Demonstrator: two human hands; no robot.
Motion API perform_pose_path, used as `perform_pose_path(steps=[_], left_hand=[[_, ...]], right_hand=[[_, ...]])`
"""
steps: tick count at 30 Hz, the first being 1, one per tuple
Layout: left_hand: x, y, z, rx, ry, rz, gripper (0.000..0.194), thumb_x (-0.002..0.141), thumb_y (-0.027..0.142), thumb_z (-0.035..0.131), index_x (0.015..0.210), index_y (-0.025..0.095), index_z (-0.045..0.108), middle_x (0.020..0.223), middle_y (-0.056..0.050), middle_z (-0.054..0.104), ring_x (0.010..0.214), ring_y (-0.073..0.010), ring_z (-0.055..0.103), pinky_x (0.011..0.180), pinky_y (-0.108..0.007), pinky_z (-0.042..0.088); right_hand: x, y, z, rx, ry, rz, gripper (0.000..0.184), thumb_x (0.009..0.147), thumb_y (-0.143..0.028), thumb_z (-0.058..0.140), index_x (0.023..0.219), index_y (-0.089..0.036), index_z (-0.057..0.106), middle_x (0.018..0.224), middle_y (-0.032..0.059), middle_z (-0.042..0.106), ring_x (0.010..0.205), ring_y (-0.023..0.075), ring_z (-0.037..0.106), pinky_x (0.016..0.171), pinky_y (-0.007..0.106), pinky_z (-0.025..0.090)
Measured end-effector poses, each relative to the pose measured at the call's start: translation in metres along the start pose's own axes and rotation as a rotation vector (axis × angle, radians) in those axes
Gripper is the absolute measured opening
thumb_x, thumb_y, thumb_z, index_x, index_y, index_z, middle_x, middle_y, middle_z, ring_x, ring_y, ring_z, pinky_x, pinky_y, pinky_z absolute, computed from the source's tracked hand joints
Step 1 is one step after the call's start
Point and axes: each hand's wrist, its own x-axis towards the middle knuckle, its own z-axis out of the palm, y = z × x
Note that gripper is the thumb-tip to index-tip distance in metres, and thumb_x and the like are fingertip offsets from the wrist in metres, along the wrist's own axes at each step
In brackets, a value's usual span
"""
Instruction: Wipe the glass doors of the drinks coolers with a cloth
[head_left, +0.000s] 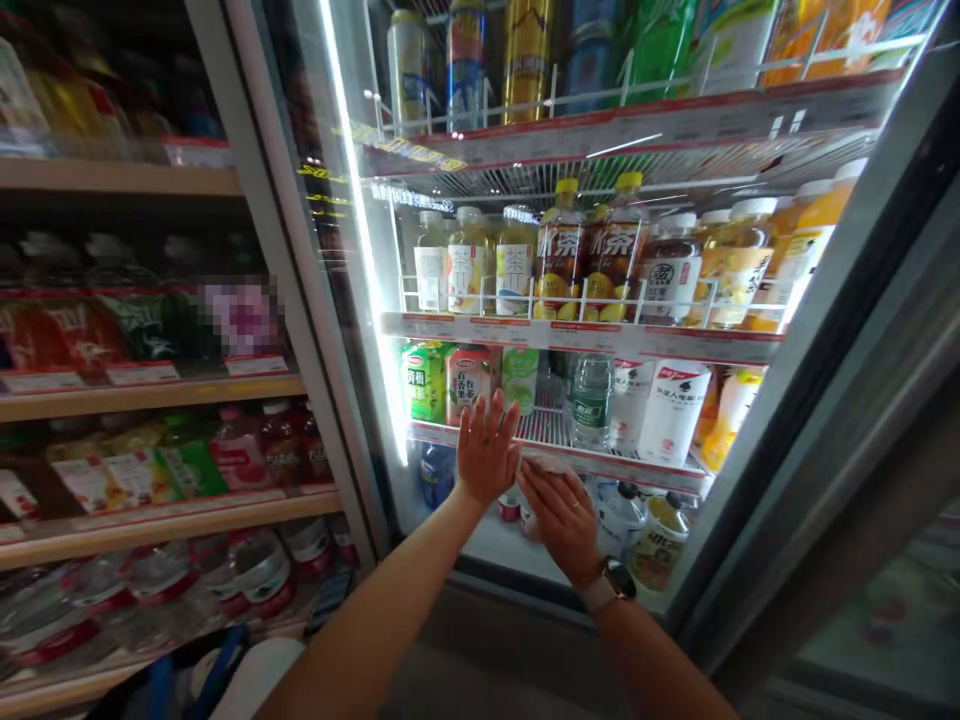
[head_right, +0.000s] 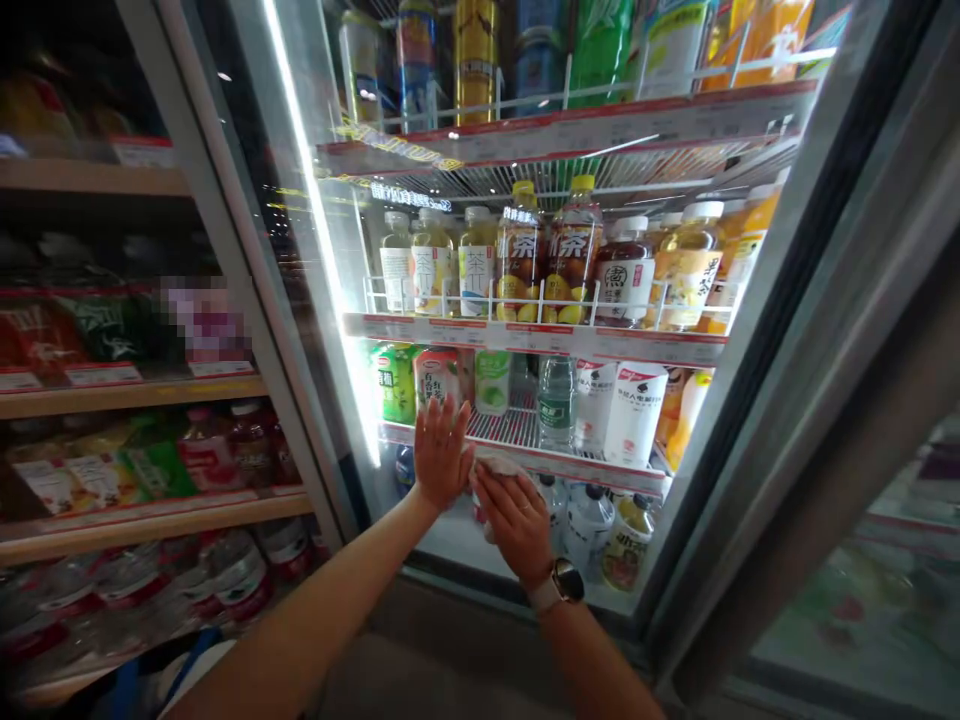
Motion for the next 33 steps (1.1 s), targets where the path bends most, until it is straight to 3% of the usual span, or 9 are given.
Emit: perform_pose_path(steps=[3,5,10,14,20,26,30,33], left_hand=[[0.001,0.001,-0.001,0.010,0.013,-0.001,0.058,0.098,0.030,0.034,0.153,0.017,0.023,0.155,-0.011,0.034,0.149,-0.0260,0.015,0.120,-0.048,0.019],[0.002,0.002,-0.002,0.017,0.017,-0.005,0.058,0.098,0.031,0.034,0.153,0.017,0.022,0.156,-0.011,0.033,0.149,-0.0259,0.015,0.120,-0.047,0.020],[0.003,0.003,-0.004,0.023,0.025,-0.009,0.059,0.097,0.029,0.034,0.153,0.017,0.022,0.153,-0.010,0.039,0.148,-0.0250,0.019,0.120,-0.046,0.021],[0.001,0.003,-0.004,0.034,0.021,-0.006,0.059,0.097,0.031,0.033,0.153,0.017,0.022,0.152,-0.010,0.041,0.148,-0.0253,0.020,0.120,-0.046,0.021],[-0.002,0.002,-0.003,0.015,-0.015,-0.022,0.058,0.097,0.030,0.034,0.152,0.018,0.026,0.153,-0.010,0.040,0.147,-0.0255,0.023,0.120,-0.046,0.020],[0.000,0.002,-0.003,-0.006,0.004,-0.017,0.057,0.096,0.028,0.036,0.152,0.019,0.027,0.153,-0.010,0.039,0.147,-0.0242,0.023,0.121,-0.044,0.018],[0.002,0.002,-0.004,-0.006,0.020,-0.002,0.059,0.095,0.023,0.035,0.153,0.018,0.023,0.154,-0.009,0.037,0.148,-0.0240,0.019,0.121,-0.044,0.018],[0.002,0.003,-0.004,-0.014,0.032,-0.005,0.060,0.094,0.023,0.036,0.153,0.017,0.023,0.154,-0.009,0.037,0.149,-0.0240,0.018,0.121,-0.044,0.018]], right_hand=[[0.002,0.008,-0.007,-0.021,-0.053,-0.056,0.041,0.095,-0.007,0.041,0.128,-0.023,0.061,0.123,0.0024,0.069,0.118,0.0122,0.061,0.119,0.032,0.025],[0.014,0.016,-0.016,-0.062,-0.035,-0.016,0.045,0.094,-0.005,0.041,0.131,-0.023,0.058,0.124,0.0022,0.068,0.124,0.0131,0.057,0.119,0.034,0.024],[0.055,0.036,-0.035,-0.173,0.223,0.287,0.055,0.091,-0.007,0.037,0.142,-0.023,0.049,0.134,0.0070,0.062,0.138,0.0240,0.042,0.118,0.049,0.027],[0.069,0.036,-0.031,-0.154,0.335,0.377,0.059,0.088,-0.007,0.037,0.144,-0.021,0.045,0.139,0.0107,0.057,0.138,0.0304,0.042,0.115,0.058,0.028],[0.053,0.019,-0.009,-0.155,0.257,0.260,0.054,0.090,-0.006,0.038,0.139,-0.024,0.053,0.125,0.0062,0.067,0.128,0.0216,0.054,0.115,0.044,0.033],[0.010,0.001,-0.001,-0.033,0.024,0.020,0.054,0.089,-0.001,0.040,0.136,-0.024,0.054,0.118,0.0027,0.072,0.113,0.0115,0.063,0.115,0.031,0.032],[-0.013,-0.001,-0.003,0.011,-0.094,-0.119,0.049,0.091,-0.003,0.040,0.133,-0.024,0.056,0.118,0.0014,0.071,0.114,0.0098,0.063,0.116,0.029,0.030],[-0.011,0.009,-0.010,-0.012,-0.151,-0.174,0.045,0.093,-0.006,0.041,0.131,-0.023,0.058,0.123,0.0021,0.069,0.119,0.0113,0.060,0.118,0.032,0.029]])
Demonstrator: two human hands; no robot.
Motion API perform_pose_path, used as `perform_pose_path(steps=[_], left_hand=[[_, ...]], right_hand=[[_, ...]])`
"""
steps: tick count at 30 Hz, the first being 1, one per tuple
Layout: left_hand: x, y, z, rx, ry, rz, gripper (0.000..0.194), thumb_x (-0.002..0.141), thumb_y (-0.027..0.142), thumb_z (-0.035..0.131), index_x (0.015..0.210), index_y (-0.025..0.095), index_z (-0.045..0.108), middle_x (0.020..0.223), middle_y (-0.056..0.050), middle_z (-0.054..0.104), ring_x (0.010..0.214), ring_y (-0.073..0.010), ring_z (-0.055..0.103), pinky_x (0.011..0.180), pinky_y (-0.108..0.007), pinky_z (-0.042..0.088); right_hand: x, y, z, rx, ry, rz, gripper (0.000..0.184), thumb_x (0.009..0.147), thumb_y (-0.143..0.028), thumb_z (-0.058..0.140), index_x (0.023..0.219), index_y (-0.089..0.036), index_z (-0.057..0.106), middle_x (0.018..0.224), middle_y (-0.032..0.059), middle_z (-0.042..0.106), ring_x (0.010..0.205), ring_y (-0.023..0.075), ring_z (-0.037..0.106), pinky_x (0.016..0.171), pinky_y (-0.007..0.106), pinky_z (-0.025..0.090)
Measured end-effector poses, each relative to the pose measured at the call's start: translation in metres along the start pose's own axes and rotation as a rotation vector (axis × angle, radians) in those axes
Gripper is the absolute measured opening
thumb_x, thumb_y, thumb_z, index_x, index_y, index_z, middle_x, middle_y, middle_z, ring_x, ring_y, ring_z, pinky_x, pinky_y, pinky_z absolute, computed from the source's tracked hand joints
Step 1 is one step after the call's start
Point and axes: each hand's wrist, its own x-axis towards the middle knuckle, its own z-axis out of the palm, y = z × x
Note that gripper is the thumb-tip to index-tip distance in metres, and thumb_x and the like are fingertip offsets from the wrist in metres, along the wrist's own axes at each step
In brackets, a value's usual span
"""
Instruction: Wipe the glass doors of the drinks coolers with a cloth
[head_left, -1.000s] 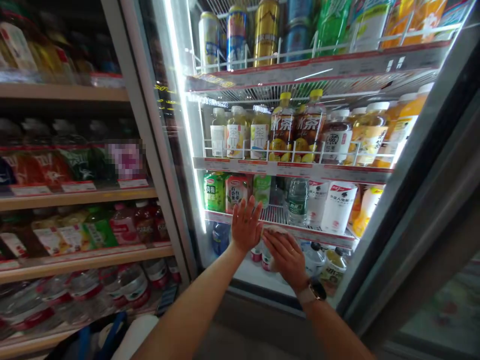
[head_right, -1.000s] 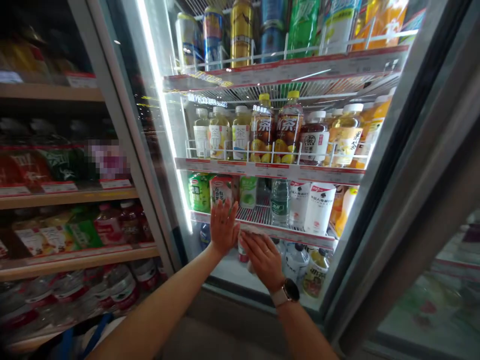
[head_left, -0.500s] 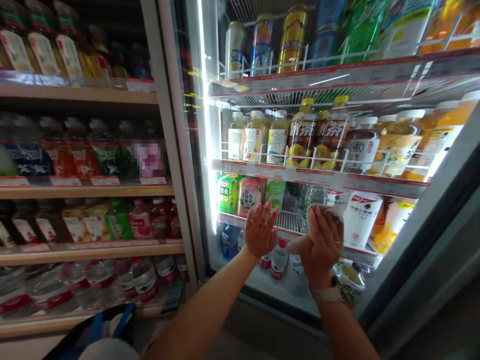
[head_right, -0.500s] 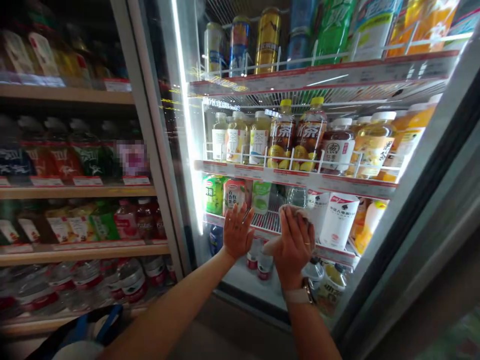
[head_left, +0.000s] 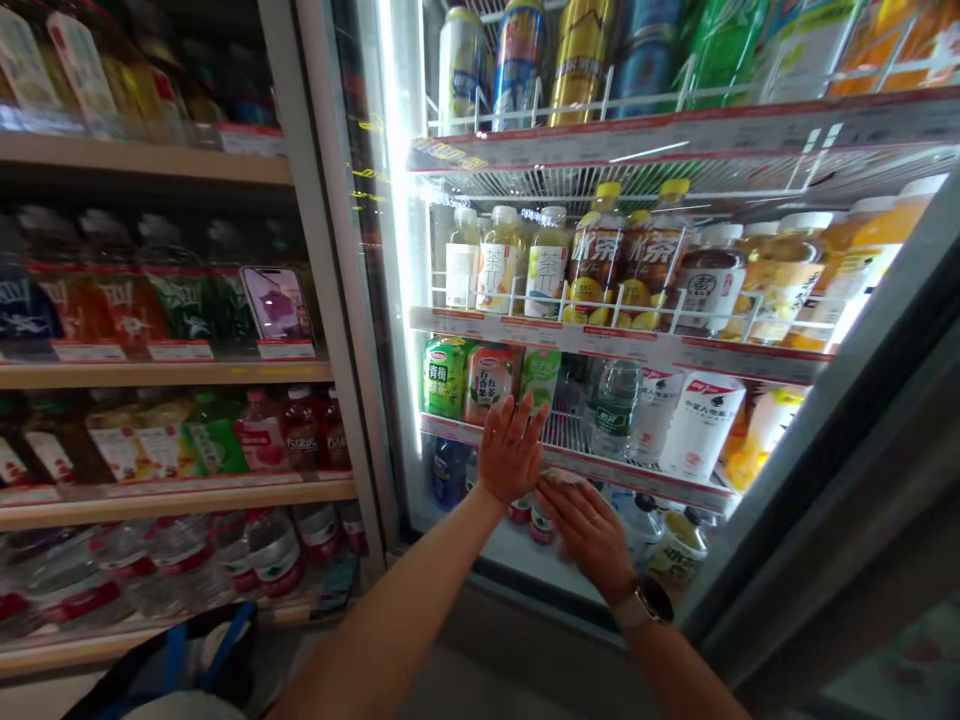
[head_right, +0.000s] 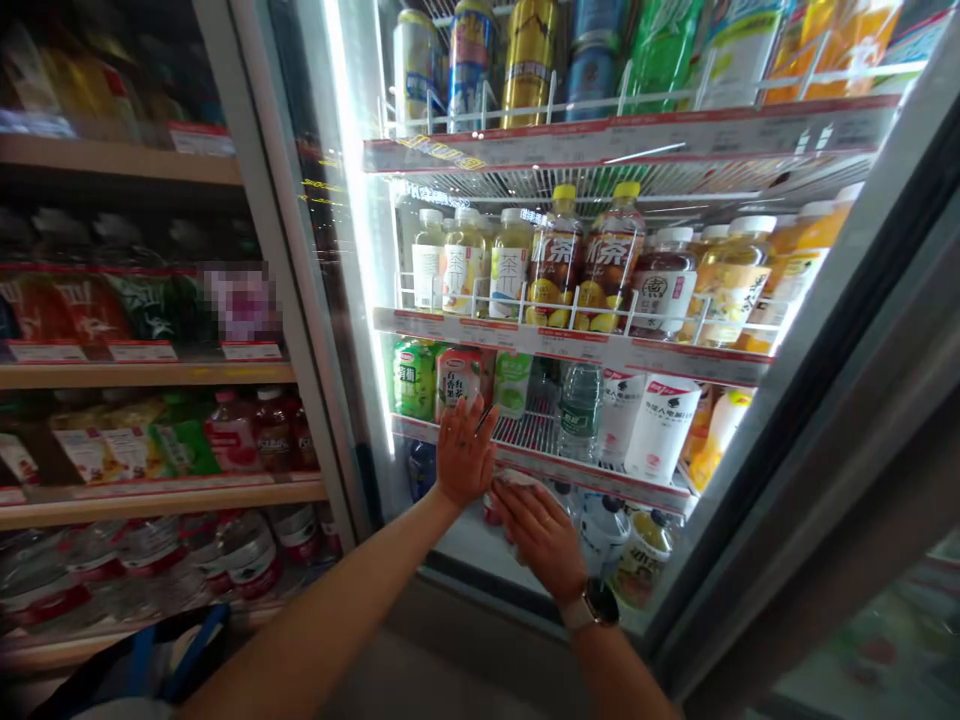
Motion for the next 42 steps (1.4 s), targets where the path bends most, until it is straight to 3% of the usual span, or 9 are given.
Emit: perform_pose_path(steps=[3,7,11,15,20,27,33,36,42], left_hand=[[-0.001,0.001,0.001,-0.019,-0.016,-0.023,0.060,0.094,0.023,0.038,0.153,0.018,0.024,0.153,-0.010,0.039,0.148,-0.0240,0.020,0.121,-0.044,0.018],[-0.003,0.002,0.001,-0.032,-0.035,-0.036,0.060,0.094,0.025,0.037,0.153,0.019,0.025,0.153,-0.009,0.040,0.147,-0.0243,0.022,0.120,-0.045,0.018],[-0.003,0.003,0.000,-0.022,-0.037,-0.031,0.060,0.094,0.025,0.036,0.153,0.019,0.024,0.154,-0.008,0.038,0.148,-0.0237,0.021,0.120,-0.045,0.018],[-0.005,0.005,0.000,0.003,-0.053,-0.038,0.057,0.095,0.026,0.035,0.151,0.018,0.030,0.154,-0.008,0.039,0.149,-0.0240,0.019,0.121,-0.045,0.017],[-0.009,0.005,0.003,0.028,-0.114,-0.048,0.052,0.097,0.033,0.035,0.148,0.022,0.037,0.154,-0.006,0.038,0.148,-0.0231,0.020,0.121,-0.045,0.016],[-0.006,0.004,0.001,0.010,-0.101,-0.047,0.054,0.097,0.030,0.031,0.151,0.021,0.031,0.155,-0.006,0.037,0.149,-0.0221,0.018,0.121,-0.044,0.016],[-0.004,0.004,-0.001,-0.010,-0.049,-0.044,0.058,0.095,0.025,0.033,0.152,0.019,0.026,0.153,-0.007,0.040,0.148,-0.0233,0.020,0.120,-0.045,0.018],[-0.003,0.003,0.000,-0.014,-0.019,-0.036,0.058,0.095,0.025,0.034,0.153,0.019,0.025,0.152,-0.008,0.041,0.148,-0.0234,0.019,0.120,-0.043,0.019],[-0.004,0.002,0.001,-0.020,-0.031,-0.046,0.058,0.096,0.025,0.034,0.153,0.020,0.023,0.152,-0.008,0.042,0.148,-0.0235,0.019,0.120,-0.044,0.019]], right_hand=[[0.012,0.018,-0.014,-0.107,0.070,0.108,0.046,0.092,-0.005,0.043,0.133,-0.021,0.057,0.125,0.0047,0.068,0.128,0.0158,0.054,0.118,0.037,0.030],[0.036,0.043,-0.030,-0.237,0.335,0.400,0.057,0.087,-0.002,0.038,0.139,-0.022,0.052,0.133,0.0092,0.062,0.136,0.0259,0.045,0.115,0.052,0.033],[0.054,0.048,-0.027,-0.249,0.508,0.531,0.059,0.084,-0.003,0.035,0.138,-0.020,0.053,0.136,0.0119,0.059,0.136,0.0298,0.044,0.113,0.057,0.032],[0.054,0.026,-0.005,-0.249,0.477,0.476,0.053,0.086,-0.005,0.038,0.133,-0.020,0.058,0.127,0.0106,0.066,0.129,0.0281,0.053,0.111,0.051,0.038],[0.025,-0.011,0.021,-0.114,0.283,0.304,0.050,0.088,-0.008,0.043,0.134,-0.023,0.057,0.119,0.0070,0.071,0.120,0.0204,0.061,0.111,0.040,0.037],[0.009,-0.004,0.007,-0.085,0.080,0.121,0.046,0.090,-0.007,0.044,0.133,-0.021,0.056,0.122,0.0071,0.069,0.121,0.0173,0.059,0.113,0.036,0.035],[0.032,0.052,-0.034,-0.239,0.431,0.459,0.058,0.084,-0.002,0.037,0.137,-0.020,0.056,0.137,0.0107,0.058,0.135,0.0312,0.046,0.113,0.056,0.032],[0.041,0.072,-0.050,-0.240,0.594,0.660,0.060,0.081,-0.005,0.041,0.138,-0.017,0.055,0.142,0.0121,0.052,0.136,0.0364,0.043,0.116,0.055,0.027],[0.053,0.058,-0.035,-0.258,0.587,0.654,0.059,0.085,-0.006,0.036,0.140,-0.017,0.052,0.139,0.0115,0.056,0.133,0.0352,0.047,0.112,0.061,0.032]])
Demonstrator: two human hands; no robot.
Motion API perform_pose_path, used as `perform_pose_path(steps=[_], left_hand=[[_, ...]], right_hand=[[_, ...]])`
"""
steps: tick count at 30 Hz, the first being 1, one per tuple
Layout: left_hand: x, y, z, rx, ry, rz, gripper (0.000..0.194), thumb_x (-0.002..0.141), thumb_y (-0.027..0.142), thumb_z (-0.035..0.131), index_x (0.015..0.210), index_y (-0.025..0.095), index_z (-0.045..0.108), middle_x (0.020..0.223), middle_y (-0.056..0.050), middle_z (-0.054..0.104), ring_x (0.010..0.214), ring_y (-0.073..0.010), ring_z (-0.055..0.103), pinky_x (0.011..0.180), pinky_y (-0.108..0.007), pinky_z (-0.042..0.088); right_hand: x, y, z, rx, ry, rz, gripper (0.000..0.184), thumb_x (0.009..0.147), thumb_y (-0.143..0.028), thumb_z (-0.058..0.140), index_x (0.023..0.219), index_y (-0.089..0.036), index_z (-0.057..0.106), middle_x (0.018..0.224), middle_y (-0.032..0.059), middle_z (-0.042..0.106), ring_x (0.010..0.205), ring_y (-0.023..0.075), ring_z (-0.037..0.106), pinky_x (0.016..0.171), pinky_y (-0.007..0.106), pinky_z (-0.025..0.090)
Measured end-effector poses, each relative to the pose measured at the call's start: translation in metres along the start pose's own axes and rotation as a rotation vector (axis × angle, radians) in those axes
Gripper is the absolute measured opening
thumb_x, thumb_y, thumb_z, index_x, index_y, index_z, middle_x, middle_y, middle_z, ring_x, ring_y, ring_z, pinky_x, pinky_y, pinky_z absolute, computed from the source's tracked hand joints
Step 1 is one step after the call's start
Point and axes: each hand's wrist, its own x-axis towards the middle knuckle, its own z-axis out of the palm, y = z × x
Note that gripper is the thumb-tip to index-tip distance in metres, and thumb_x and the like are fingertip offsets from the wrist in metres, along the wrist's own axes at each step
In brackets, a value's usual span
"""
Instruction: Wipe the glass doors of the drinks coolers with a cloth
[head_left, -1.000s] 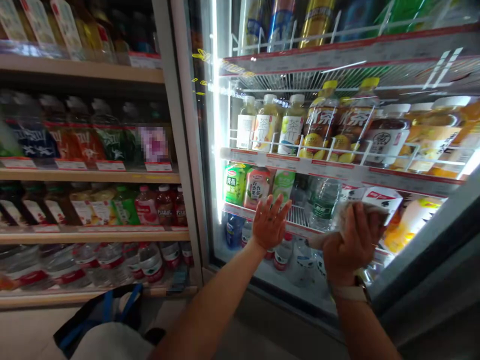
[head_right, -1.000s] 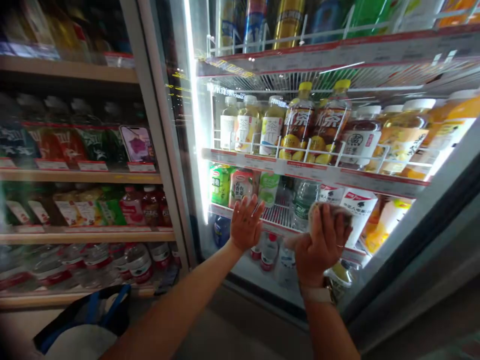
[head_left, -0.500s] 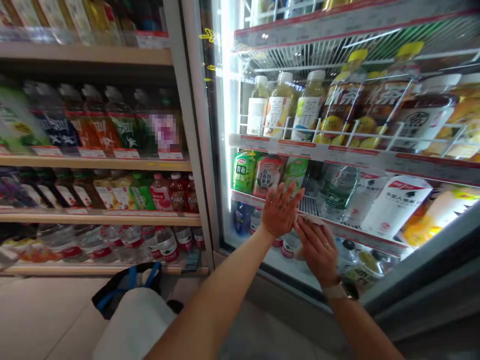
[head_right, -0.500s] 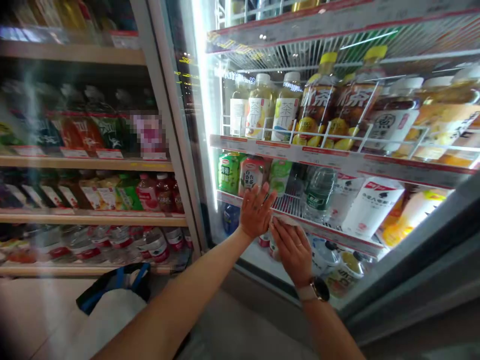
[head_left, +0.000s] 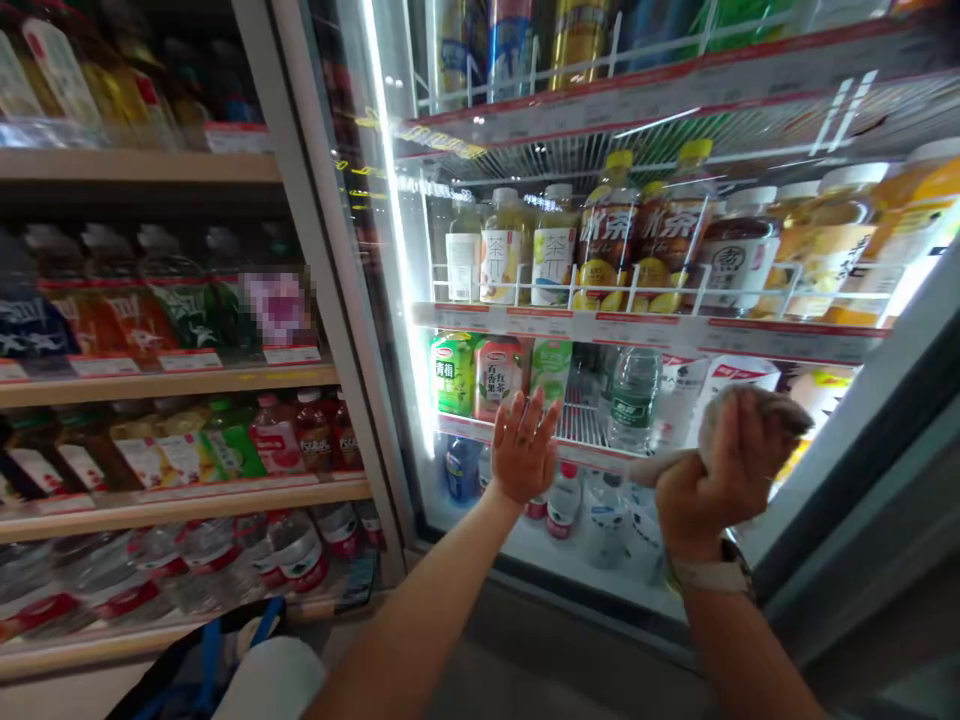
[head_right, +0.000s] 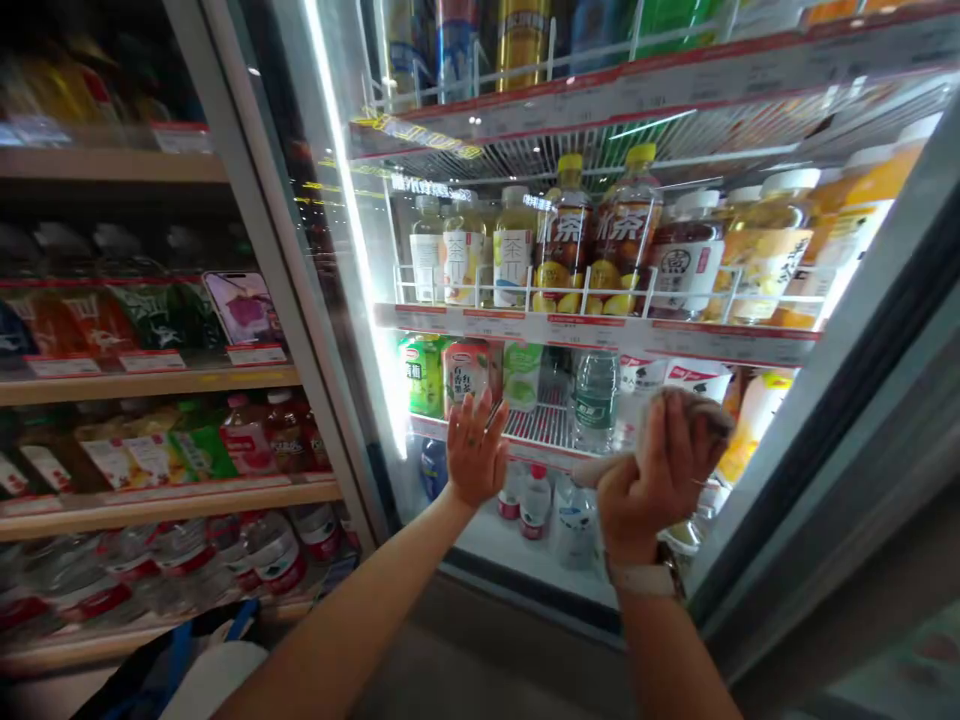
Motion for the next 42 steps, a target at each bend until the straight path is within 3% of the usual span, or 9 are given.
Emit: perform_pose_path(steps=[4,9,14,17,22,27,31,36,42], left_hand=[[-0.001,-0.001,0.000,0.000,-0.005,0.003,0.057,0.096,0.025,0.034,0.152,0.020,0.025,0.152,-0.009,0.042,0.148,-0.0244,0.021,0.120,-0.046,0.020],[0.003,-0.001,-0.001,-0.001,0.023,0.015,0.056,0.098,0.026,0.034,0.152,0.020,0.025,0.153,-0.009,0.039,0.148,-0.0235,0.020,0.121,-0.044,0.019],[0.004,-0.002,-0.001,0.006,0.029,0.036,0.056,0.098,0.027,0.032,0.153,0.019,0.024,0.155,-0.009,0.036,0.149,-0.0241,0.017,0.120,-0.045,0.020],[0.003,-0.003,-0.001,0.021,-0.004,0.026,0.056,0.098,0.026,0.033,0.153,0.020,0.024,0.154,-0.009,0.037,0.148,-0.0247,0.019,0.120,-0.046,0.022],[0.003,-0.003,0.000,-0.017,0.028,0.025,0.058,0.096,0.023,0.037,0.153,0.020,0.024,0.156,-0.008,0.033,0.149,-0.0241,0.017,0.121,-0.046,0.019],[0.004,-0.002,0.001,-0.021,0.042,0.026,0.059,0.095,0.021,0.037,0.153,0.020,0.023,0.158,-0.007,0.028,0.149,-0.0245,0.014,0.121,-0.046,0.018],[0.004,-0.001,0.001,-0.012,0.040,0.025,0.058,0.096,0.022,0.035,0.153,0.020,0.023,0.157,-0.008,0.030,0.149,-0.0243,0.015,0.121,-0.046,0.019],[0.003,-0.001,0.000,0.003,0.034,0.034,0.056,0.097,0.025,0.034,0.152,0.019,0.025,0.155,-0.010,0.034,0.149,-0.0238,0.015,0.120,-0.046,0.021],[0.004,-0.003,-0.001,0.010,0.033,0.050,0.055,0.097,0.024,0.034,0.152,0.018,0.027,0.154,-0.010,0.036,0.149,-0.0235,0.015,0.120,-0.045,0.021]], right_hand=[[-0.032,-0.025,0.005,0.049,-0.104,-0.138,0.056,0.089,-0.005,0.037,0.139,-0.024,0.052,0.128,0.0065,0.066,0.131,0.0243,0.052,0.113,0.049,0.036],[-0.072,-0.038,-0.001,0.198,-0.342,-0.342,0.048,0.090,-0.002,0.043,0.128,-0.024,0.061,0.116,0.0035,0.072,0.118,0.0150,0.061,0.115,0.035,0.032],[-0.073,-0.029,-0.009,0.231,-0.479,-0.481,0.043,0.093,-0.006,0.044,0.128,-0.024,0.061,0.121,0.0027,0.070,0.118,0.0135,0.061,0.117,0.034,0.028],[-0.050,-0.015,-0.014,0.139,-0.447,-0.449,0.046,0.092,-0.006,0.044,0.133,-0.024,0.057,0.123,0.0036,0.069,0.124,0.0157,0.057,0.119,0.038,0.025],[-0.006,0.024,-0.023,-0.002,-0.155,-0.168,0.056,0.088,-0.006,0.037,0.140,-0.022,0.051,0.132,0.0082,0.063,0.136,0.0265,0.045,0.117,0.055,0.026],[0.005,0.034,-0.019,0.000,-0.005,-0.044,0.057,0.088,-0.005,0.036,0.140,-0.020,0.051,0.137,0.0114,0.059,0.137,0.0301,0.043,0.116,0.060,0.025],[-0.017,0.006,-0.008,0.051,-0.084,-0.092,0.056,0.090,-0.005,0.036,0.141,-0.022,0.050,0.134,0.0100,0.061,0.135,0.0270,0.046,0.116,0.055,0.030],[-0.061,-0.031,-0.003,0.167,-0.303,-0.298,0.053,0.091,-0.003,0.041,0.138,-0.023,0.052,0.121,0.0058,0.070,0.127,0.0179,0.055,0.116,0.040,0.032],[-0.081,-0.034,-0.007,0.275,-0.450,-0.467,0.041,0.094,-0.006,0.043,0.128,-0.020,0.060,0.121,0.0058,0.070,0.123,0.0149,0.058,0.116,0.035,0.032]])
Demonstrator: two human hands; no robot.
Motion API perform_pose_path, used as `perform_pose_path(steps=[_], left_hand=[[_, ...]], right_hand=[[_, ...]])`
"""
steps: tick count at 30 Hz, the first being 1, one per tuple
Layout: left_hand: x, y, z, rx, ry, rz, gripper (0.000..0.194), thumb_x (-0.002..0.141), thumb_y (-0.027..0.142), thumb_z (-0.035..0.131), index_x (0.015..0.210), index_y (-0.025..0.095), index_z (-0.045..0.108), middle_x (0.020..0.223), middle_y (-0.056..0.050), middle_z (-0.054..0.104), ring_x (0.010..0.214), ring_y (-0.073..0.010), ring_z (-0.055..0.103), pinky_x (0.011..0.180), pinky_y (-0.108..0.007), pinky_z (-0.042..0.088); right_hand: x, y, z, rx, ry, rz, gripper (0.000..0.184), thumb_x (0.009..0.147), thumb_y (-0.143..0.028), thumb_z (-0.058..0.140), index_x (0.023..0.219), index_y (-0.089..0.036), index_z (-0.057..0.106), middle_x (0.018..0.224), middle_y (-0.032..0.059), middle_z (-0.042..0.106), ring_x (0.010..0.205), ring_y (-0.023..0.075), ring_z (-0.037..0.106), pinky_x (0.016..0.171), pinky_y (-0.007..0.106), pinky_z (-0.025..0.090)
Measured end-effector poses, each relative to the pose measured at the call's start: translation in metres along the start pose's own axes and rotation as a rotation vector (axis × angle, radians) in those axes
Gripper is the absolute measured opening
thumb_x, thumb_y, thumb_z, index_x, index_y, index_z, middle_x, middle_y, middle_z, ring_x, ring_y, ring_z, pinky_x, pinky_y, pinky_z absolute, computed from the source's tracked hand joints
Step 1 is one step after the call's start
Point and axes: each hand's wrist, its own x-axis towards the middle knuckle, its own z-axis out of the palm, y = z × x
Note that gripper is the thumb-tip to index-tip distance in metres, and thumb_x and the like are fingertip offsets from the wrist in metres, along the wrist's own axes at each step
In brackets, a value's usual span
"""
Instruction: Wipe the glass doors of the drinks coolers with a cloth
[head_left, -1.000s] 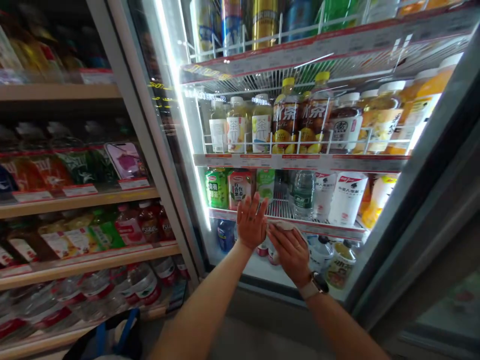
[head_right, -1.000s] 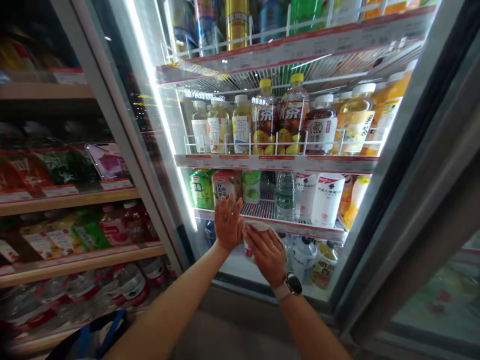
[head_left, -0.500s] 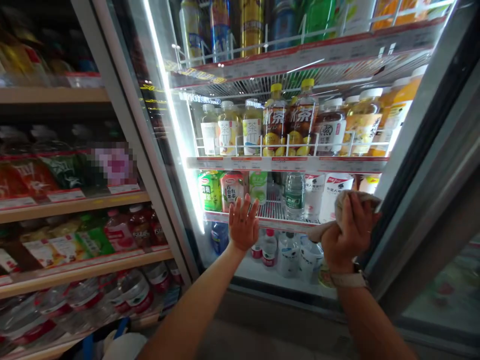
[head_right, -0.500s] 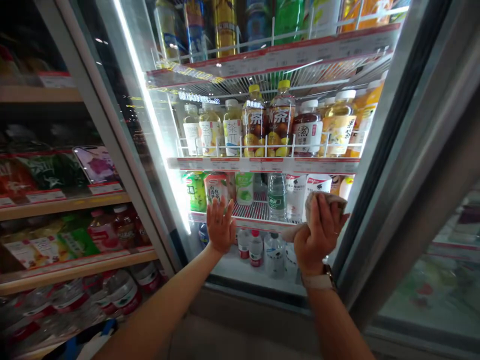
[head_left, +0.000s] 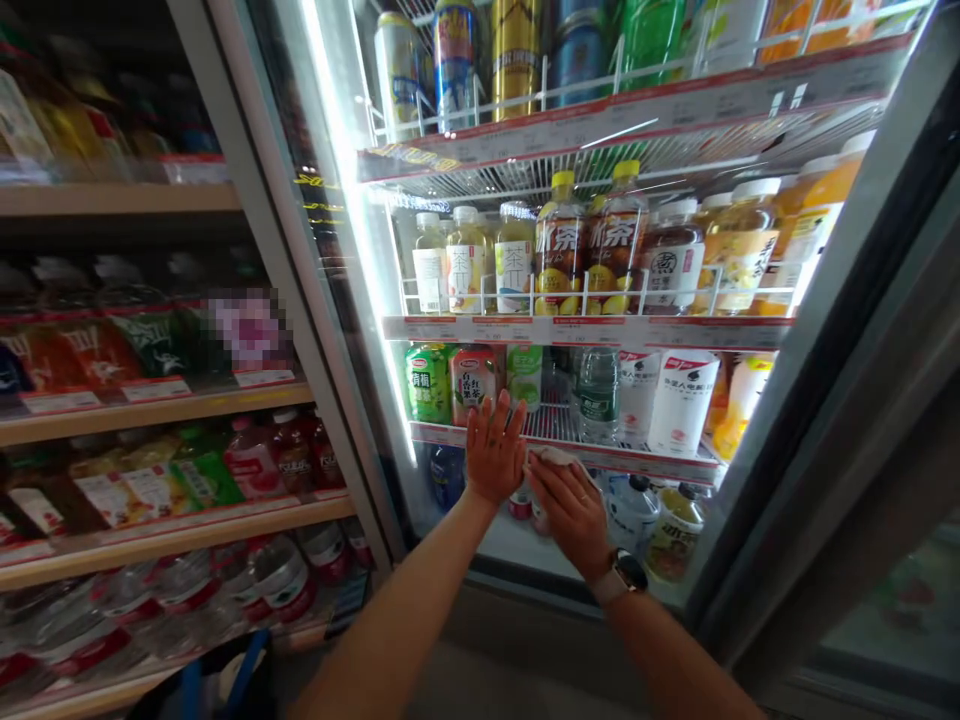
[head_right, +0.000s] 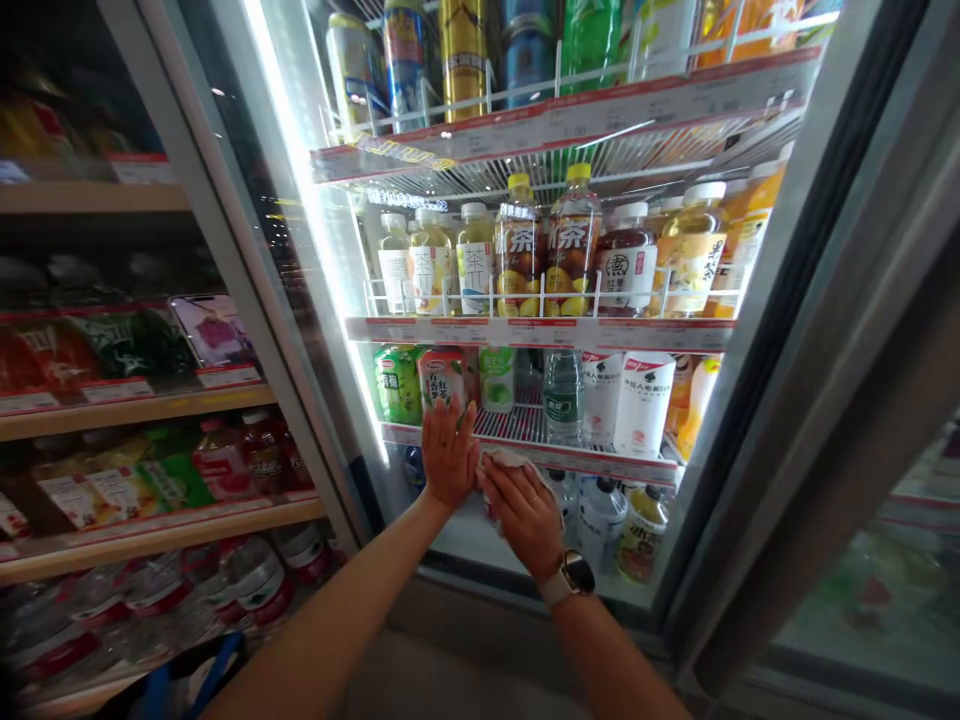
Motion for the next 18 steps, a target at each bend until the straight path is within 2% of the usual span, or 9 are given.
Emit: perform_pose_path(steps=[3,5,9,12,15,18], left_hand=[[0.000,-0.001,0.000,-0.012,0.006,-0.002,0.056,0.096,0.023,0.036,0.152,0.017,0.027,0.156,-0.010,0.034,0.149,-0.0235,0.016,0.120,-0.045,0.020],[-0.001,-0.001,0.000,-0.016,0.004,-0.007,0.057,0.096,0.022,0.038,0.152,0.018,0.027,0.156,-0.010,0.032,0.149,-0.0237,0.015,0.121,-0.045,0.019],[-0.002,-0.001,0.001,-0.036,-0.013,-0.028,0.058,0.095,0.022,0.039,0.152,0.020,0.027,0.156,-0.008,0.032,0.149,-0.0237,0.016,0.121,-0.046,0.018],[-0.002,-0.001,0.002,-0.045,-0.005,-0.027,0.060,0.094,0.022,0.040,0.152,0.021,0.025,0.157,-0.008,0.031,0.149,-0.0241,0.015,0.121,-0.046,0.019],[-0.001,0.000,0.003,-0.046,0.003,-0.026,0.061,0.094,0.021,0.041,0.152,0.020,0.025,0.157,-0.008,0.031,0.149,-0.0246,0.015,0.121,-0.047,0.019],[-0.001,0.001,0.002,-0.037,0.005,-0.028,0.060,0.094,0.021,0.039,0.153,0.021,0.024,0.157,-0.008,0.031,0.149,-0.0245,0.015,0.120,-0.047,0.019]], right_hand=[[0.004,0.014,-0.012,-0.026,-0.033,-0.028,0.042,0.093,-0.006,0.043,0.129,-0.020,0.059,0.124,0.0044,0.068,0.126,0.0146,0.055,0.118,0.034,0.031],[0.008,0.031,-0.026,-0.088,-0.004,0.028,0.046,0.092,-0.006,0.044,0.134,-0.021,0.056,0.125,0.0044,0.068,0.130,0.0158,0.052,0.118,0.037,0.030],[0.012,0.074,-0.058,-0.241,0.218,0.246,0.056,0.091,-0.004,0.040,0.142,-0.024,0.048,0.133,0.0072,0.063,0.137,0.0232,0.044,0.117,0.049,0.030],[0.012,0.099,-0.073,-0.300,0.408,0.383,0.056,0.090,-0.005,0.037,0.141,-0.022,0.049,0.138,0.0100,0.058,0.137,0.0294,0.044,0.114,0.058,0.031],[0.015,0.101,-0.071,-0.299,0.487,0.434,0.054,0.091,-0.007,0.037,0.141,-0.021,0.050,0.138,0.0116,0.058,0.135,0.0326,0.045,0.113,0.063,0.031],[0.020,0.079,-0.054,-0.236,0.444,0.423,0.055,0.092,-0.008,0.035,0.143,-0.023,0.047,0.139,0.0113,0.056,0.135,0.0318,0.046,0.113,0.061,0.032]])
